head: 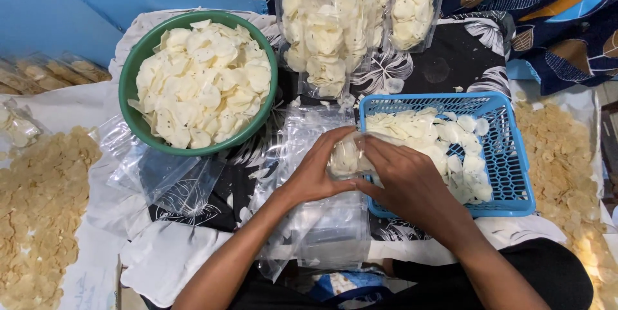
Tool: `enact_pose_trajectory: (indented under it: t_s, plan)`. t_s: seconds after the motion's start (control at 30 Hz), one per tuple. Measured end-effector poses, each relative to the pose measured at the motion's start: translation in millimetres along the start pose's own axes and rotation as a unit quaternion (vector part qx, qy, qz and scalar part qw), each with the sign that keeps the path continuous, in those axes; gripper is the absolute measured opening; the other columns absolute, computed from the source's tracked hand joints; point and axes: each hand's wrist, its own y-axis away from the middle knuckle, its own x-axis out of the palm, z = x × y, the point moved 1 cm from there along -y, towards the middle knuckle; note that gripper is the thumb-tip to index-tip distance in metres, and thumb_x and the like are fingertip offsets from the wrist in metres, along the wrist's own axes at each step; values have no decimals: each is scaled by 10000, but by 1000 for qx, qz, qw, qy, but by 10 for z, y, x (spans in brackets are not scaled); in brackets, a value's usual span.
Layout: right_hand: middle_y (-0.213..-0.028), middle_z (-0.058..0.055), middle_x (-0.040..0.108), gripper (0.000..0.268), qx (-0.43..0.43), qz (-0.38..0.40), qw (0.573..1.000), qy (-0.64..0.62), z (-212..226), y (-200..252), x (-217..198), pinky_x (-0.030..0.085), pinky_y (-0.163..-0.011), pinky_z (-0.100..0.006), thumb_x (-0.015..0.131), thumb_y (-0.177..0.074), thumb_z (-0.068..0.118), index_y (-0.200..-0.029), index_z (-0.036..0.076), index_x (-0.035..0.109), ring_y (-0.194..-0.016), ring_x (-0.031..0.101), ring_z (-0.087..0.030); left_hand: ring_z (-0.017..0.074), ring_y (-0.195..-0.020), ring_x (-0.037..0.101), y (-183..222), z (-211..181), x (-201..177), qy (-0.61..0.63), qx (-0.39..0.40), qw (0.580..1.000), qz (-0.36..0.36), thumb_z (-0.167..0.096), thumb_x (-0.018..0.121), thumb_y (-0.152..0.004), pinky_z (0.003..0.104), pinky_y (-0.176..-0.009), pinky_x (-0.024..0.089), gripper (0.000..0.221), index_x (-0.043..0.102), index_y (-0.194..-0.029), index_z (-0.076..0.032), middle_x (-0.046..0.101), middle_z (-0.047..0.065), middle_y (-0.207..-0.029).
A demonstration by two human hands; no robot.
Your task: Packaging snacks into plastic bags from a bowl and basket
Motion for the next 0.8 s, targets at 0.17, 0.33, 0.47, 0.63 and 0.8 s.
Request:
enact_pose_trajectory:
  t_s: [0.17,0.33,0.47,0.63,0.8]
  plan:
    - [-1121,-163,739,505,-7,28,1000,-4,58,20,48,575,-846,-409,797,-835,338,-1218,30,680,-1089,725,-326,411,-1390,470,42,112,112,-49,49,997,-16,-312,934,-643,675,-1146,298,984,459,-1488,-146,517,137,-1476]
    - [-1231,-155,704,415,1,34,998,-53,109,-78,-198,571,-880,-415,718,-903,227,-1267,38,653,-1185,678,-344,392,-1316,553,-2,90,95,-10,19,998,-64,-320,947,-667,553,-1128,410,914,509,-1435,-88,593,148,-1380]
    - [-1244,-56,686,323,17,31,999,-32,-4,12,-223,574,-863,-367,675,-960,301,-1231,126,671,-1164,678,-271,418,-1278,579,-16,35,77,3,-19,996,-89,-264,947,-671,568,-1047,484,883,506,-1419,-103,611,162,-1340]
    - [-1039,-29,777,182,44,87,991,-91,-65,33,-206,602,-754,-381,684,-939,211,-1085,131,760,-1003,747,-263,431,-1288,566,12,6,106,-25,11,996,-85,-156,925,-670,554,-1068,470,842,505,-1396,-84,595,170,-1355]
    - [-1025,-26,785,142,24,83,990,-109,-51,6,-174,598,-751,-398,682,-925,172,-1034,128,761,-998,741,-267,450,-1294,550,1,-112,84,-27,36,996,-82,-200,929,-669,569,-1087,448,859,506,-1402,-51,595,201,-1347]
